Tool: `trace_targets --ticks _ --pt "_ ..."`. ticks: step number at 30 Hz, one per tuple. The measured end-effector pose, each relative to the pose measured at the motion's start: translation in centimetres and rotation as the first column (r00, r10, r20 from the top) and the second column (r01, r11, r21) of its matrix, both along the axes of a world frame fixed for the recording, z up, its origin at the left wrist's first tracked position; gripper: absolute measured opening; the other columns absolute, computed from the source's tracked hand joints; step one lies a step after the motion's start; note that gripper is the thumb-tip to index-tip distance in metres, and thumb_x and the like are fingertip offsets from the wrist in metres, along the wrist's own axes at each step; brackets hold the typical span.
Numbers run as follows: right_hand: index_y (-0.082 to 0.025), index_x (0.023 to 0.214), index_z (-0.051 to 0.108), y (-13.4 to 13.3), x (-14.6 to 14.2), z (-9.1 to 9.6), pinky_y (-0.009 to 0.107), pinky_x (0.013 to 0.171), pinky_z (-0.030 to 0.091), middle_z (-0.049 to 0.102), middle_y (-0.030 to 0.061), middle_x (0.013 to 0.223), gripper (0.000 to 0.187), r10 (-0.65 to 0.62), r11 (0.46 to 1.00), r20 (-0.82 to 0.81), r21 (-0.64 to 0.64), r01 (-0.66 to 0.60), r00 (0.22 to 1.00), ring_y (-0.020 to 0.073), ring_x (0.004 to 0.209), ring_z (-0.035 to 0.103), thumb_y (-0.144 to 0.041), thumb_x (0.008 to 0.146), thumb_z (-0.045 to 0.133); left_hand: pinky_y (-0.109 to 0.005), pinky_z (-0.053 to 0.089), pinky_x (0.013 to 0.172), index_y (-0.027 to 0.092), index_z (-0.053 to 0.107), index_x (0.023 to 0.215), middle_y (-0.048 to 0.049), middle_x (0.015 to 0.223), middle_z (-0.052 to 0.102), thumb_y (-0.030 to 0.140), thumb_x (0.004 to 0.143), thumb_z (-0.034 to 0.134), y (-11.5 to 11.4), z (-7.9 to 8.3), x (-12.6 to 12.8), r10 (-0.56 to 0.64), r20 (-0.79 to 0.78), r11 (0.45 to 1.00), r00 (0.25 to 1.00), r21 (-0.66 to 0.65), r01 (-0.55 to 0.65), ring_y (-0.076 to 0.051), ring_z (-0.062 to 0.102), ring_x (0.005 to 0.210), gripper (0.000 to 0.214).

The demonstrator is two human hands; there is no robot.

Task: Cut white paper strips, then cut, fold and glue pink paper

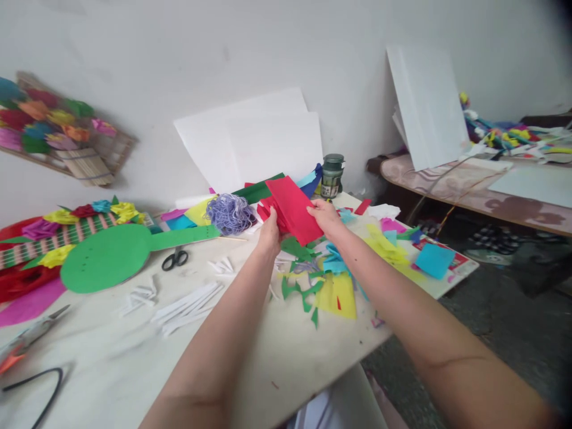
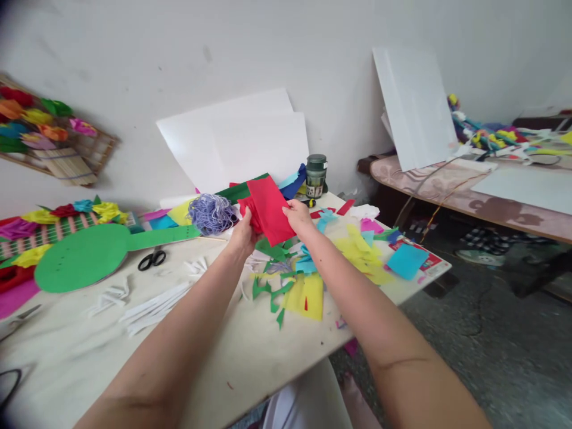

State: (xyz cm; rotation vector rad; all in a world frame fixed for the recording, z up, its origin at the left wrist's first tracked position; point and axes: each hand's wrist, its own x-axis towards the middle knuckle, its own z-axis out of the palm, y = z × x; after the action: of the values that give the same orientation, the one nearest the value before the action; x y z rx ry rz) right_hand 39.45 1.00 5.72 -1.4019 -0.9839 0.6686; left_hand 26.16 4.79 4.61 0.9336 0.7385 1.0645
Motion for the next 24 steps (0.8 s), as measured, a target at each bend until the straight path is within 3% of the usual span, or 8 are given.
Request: trace_targets --ticks 2,5,9,14,18,20,24 --pt "-0.016 0.087 0.058 0.8 0.0 -0.4 0.026 0.067 0.047 0.066 0.0026 0.082 0.019 -0.016 1.0 0.101 0.002 0.016 0.995 0.0144 0.073 0.061 -0.024 0.073 0.049 -0.028 0.049 0.054 0.016 0.062 0.09 -0.0109 0.081 0.067 0.056 0.073 0.054 0.0 0.1 -0.3 -0.022 -0.048 0.999 0.999 0.033 0.024 -0.019 0.062 0.066 0.044" --pt "-0.017 0.087 0.059 1.5 -0.5 -0.4 0.025 0.068 0.046 0.066 0.0012 0.082 0.019 -0.004 1.0 0.255 0.004 0.003 0.967 0.0142 0.075 0.06 -0.024 0.073 0.049 -0.027 0.047 0.05 0.014 0.063 0.088 -0.0111 0.078 0.067 0.04 0.067 0.067 0.2 0.3 -1.0 -0.046 -0.145 0.996 0.988 0.075 0.057 -0.017 0.06 0.059 0.034" --pt "-0.017 0.084 0.06 1.5 -1.6 0.2 0.024 0.068 0.045 0.065 0.0 0.081 0.018 0.015 0.999 0.376 0.034 -0.03 0.926 0.0142 0.077 0.058 -0.027 0.075 0.049 -0.025 0.045 0.047 0.012 0.063 0.085 -0.01 0.074 0.067 0.026 0.069 0.065 0.4 0.9 -1.9 -0.01 -0.195 0.998 0.981 0.059 0.022 -0.015 0.057 0.053 0.022" --pt "-0.016 0.079 0.059 1.0 -2.3 0.5 0.023 0.059 0.045 0.063 0.0019 0.071 0.034 -0.016 1.0 0.303 0.012 0.013 0.953 0.014 0.066 0.058 -0.045 0.082 0.042 -0.021 0.045 0.052 0.015 0.062 0.087 -0.0064 0.088 0.067 0.022 0.071 0.063 0.9 2.8 -3.7 0.241 -0.085 0.969 0.967 0.084 -0.234 -0.015 0.061 0.071 0.017" --pt "-0.015 0.077 0.054 0.9 -2.6 0.2 0.021 0.049 0.045 0.059 0.0016 0.059 0.024 0.066 0.994 0.154 -0.099 -0.051 0.986 0.0102 0.048 0.054 -0.034 0.084 0.042 -0.018 0.041 0.046 0.015 0.06 0.09 -0.0067 0.091 0.066 0.022 0.074 0.061 2.4 3.6 -5.6 0.457 0.019 0.889 0.889 0.029 -0.458 -0.014 0.061 0.071 0.017" --pt "-0.015 0.075 0.053 0.9 -2.7 0.0 0.02 0.047 0.044 0.059 0.0017 0.058 0.016 0.068 0.99 0.151 -0.13 -0.049 0.986 0.009 0.046 0.053 -0.025 0.083 0.044 -0.017 0.038 0.042 0.015 0.058 0.094 -0.006 0.088 0.066 0.023 0.076 0.06 3.5 3.8 -6.8 0.555 0.046 0.831 0.83 0.01 -0.556 -0.014 0.06 0.069 0.02" --pt "-0.015 0.074 0.053 0.8 -2.6 -0.3 0.018 0.047 0.044 0.061 0.0016 0.059 0.011 0.073 0.983 0.192 -0.177 -0.039 0.979 0.0081 0.047 0.053 -0.019 0.082 0.046 -0.017 0.031 0.038 0.016 0.055 0.089 -0.0028 0.079 0.063 0.023 0.078 0.059 6.5 4.0 -10.1 0.652 0.096 0.758 0.752 -0.104 -0.644 -0.01 0.056 0.059 0.013"
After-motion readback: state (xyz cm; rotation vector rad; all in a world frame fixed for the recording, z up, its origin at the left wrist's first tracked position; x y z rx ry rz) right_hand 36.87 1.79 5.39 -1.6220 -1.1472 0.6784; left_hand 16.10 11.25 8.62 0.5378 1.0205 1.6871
